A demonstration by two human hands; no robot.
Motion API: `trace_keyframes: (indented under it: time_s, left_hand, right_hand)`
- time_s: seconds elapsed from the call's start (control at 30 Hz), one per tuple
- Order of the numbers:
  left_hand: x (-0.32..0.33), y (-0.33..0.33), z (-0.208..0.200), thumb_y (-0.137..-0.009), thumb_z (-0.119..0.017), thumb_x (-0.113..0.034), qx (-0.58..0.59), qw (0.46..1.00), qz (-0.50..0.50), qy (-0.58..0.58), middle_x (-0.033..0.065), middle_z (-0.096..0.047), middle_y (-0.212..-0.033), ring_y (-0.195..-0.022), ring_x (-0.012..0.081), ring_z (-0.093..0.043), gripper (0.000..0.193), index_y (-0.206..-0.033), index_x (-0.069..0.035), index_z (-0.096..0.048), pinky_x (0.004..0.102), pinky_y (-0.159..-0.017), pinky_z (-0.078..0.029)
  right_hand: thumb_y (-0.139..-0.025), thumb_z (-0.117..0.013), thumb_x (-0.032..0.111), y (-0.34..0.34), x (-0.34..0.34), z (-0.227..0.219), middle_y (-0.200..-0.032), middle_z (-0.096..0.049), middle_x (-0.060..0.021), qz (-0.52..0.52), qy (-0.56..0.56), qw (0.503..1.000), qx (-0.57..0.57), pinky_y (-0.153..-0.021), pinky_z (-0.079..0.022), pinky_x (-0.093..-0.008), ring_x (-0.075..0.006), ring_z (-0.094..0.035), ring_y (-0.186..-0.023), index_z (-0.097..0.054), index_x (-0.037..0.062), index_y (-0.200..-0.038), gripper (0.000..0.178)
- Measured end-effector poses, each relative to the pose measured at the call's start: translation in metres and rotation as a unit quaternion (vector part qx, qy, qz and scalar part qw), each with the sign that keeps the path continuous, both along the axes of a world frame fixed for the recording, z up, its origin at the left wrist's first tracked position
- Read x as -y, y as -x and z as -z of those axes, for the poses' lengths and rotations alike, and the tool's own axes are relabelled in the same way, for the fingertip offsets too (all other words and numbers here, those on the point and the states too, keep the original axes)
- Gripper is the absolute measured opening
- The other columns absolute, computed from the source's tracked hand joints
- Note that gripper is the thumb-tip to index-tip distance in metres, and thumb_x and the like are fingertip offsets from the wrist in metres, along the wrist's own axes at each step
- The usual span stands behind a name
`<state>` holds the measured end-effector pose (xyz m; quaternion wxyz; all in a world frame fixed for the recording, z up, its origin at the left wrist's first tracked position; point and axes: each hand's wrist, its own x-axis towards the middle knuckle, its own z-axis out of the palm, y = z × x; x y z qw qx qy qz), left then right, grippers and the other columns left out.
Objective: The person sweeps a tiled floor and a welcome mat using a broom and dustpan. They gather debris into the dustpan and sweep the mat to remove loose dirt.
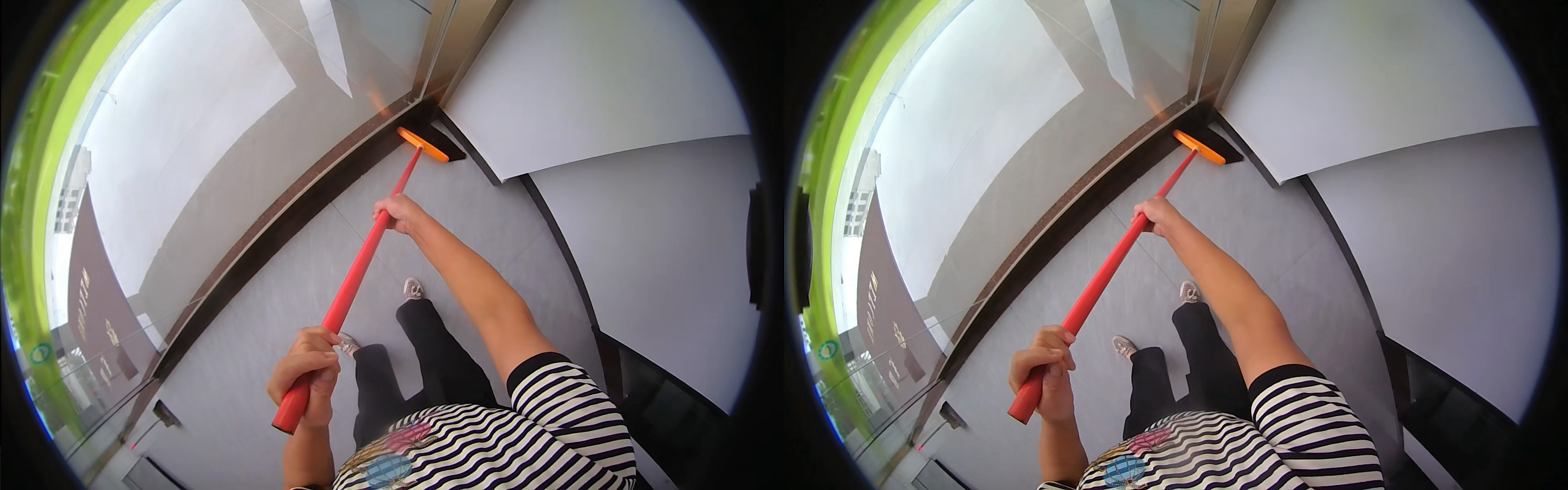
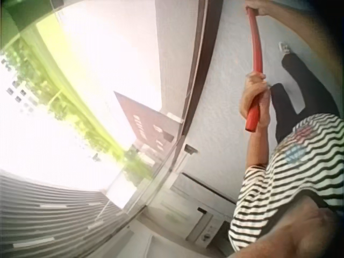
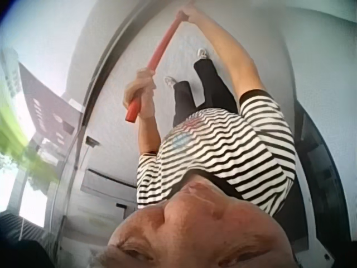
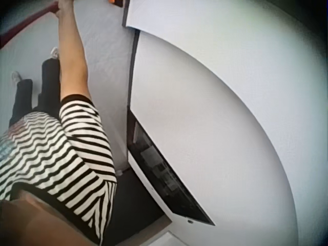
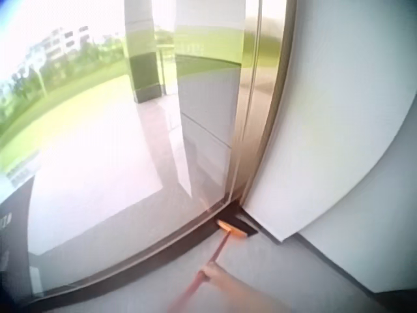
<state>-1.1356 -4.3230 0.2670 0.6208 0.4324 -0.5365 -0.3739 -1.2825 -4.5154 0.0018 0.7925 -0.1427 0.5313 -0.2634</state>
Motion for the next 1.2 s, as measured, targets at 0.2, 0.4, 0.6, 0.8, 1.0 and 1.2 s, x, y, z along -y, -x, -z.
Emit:
trace_keyframes:
  time_s: [0.2, 0.4, 0.6, 0.8, 1.0, 1.2]
  left_hand:
    - [-0.067, -0.054, -0.034, -0.084, -0.058, -0.014, 0.086, 0.995, -0.031, -0.043, 0.0019, -0.046, -0.052, -0.05, 0.0139, -0.044, 0.011, -0.081, -0.005, -0.052, 0.0366, -0.065, -0.043]
    - [-0.166, -0.116, -0.088, -0.083, -0.058, -0.015, 0.107, 0.987, -0.11, -0.053, 0.0022, -0.046, -0.051, -0.045, 0.0136, -0.043, 0.011, -0.08, -0.005, -0.054, 0.0343, -0.06, -0.043]
    - [-0.272, -0.167, -0.139, -0.082, -0.056, -0.013, 0.166, 0.969, -0.178, -0.046, 0.0057, -0.04, -0.047, -0.043, 0.0162, -0.039, 0.015, -0.084, 0.002, -0.052, 0.0371, -0.052, -0.042]
    - [-0.361, -0.231, -0.179, -0.077, -0.054, -0.007, 0.113, 0.977, -0.147, 0.11, 0.0013, -0.041, -0.047, -0.04, 0.0126, -0.038, 0.008, -0.08, -0.003, -0.049, 0.0302, -0.043, -0.039]
    - [-0.392, -0.265, -0.15, -0.077, -0.056, -0.005, 0.058, 0.997, -0.047, -0.003, 0.0016, -0.049, -0.047, -0.045, 0.014, -0.049, 0.008, -0.069, -0.006, -0.056, 0.0352, -0.061, -0.049]
    - [-0.296, -0.21, -0.024, -0.072, -0.065, 0.006, -0.029, 0.992, 0.009, -0.122, 0.0079, -0.06, -0.086, -0.08, 0.024, -0.057, 0.021, -0.091, 0.0, -0.06, 0.0424, -0.098, -0.038]
  right_hand:
    - [-0.07, -0.056, 0.0, -0.073, -0.07, -0.023, -0.064, -0.056, -0.011, -0.061, -0.022, 0.997, 0.051, -0.055, -0.05, -0.0333, -0.0203, -0.056, -0.058, -0.056, -0.0014, -0.066, 0.004]
    - [-0.071, -0.054, -0.001, -0.195, -0.178, -0.056, -0.069, -0.059, -0.0162, -0.145, -0.072, 0.981, 0.106, -0.054, -0.057, -0.0358, -0.0234, -0.063, -0.059, -0.051, -0.004, -0.069, 0.004]
    - [-0.075, -0.054, 0.001, -0.314, -0.314, -0.095, -0.069, -0.059, -0.0119, -0.262, -0.127, 0.944, 0.152, -0.058, -0.056, -0.0319, -0.0186, -0.061, -0.061, -0.056, -0.002, -0.07, 0.006]
    - [-0.079, -0.055, 0.001, -0.358, -0.4, -0.168, -0.07, -0.057, -0.0118, -0.229, -0.142, 0.942, 0.2, -0.06, -0.056, -0.0325, -0.0191, -0.061, -0.063, -0.054, -0.0047, -0.074, 0.007]
    - [-0.078, -0.056, 0.003, -0.296, -0.371, -0.152, -0.069, -0.059, -0.0133, -0.149, -0.038, 0.979, 0.13, -0.062, -0.055, -0.0329, -0.0222, -0.061, -0.062, -0.057, -0.0062, -0.074, 0.01]
    - [-0.073, -0.05, -0.004, -0.179, -0.257, -0.02, -0.07, -0.054, -0.0126, -0.097, -0.037, 0.993, -0.063, -0.053, -0.048, -0.0285, -0.0162, -0.051, -0.05, -0.049, -0.0064, -0.079, 0.007]
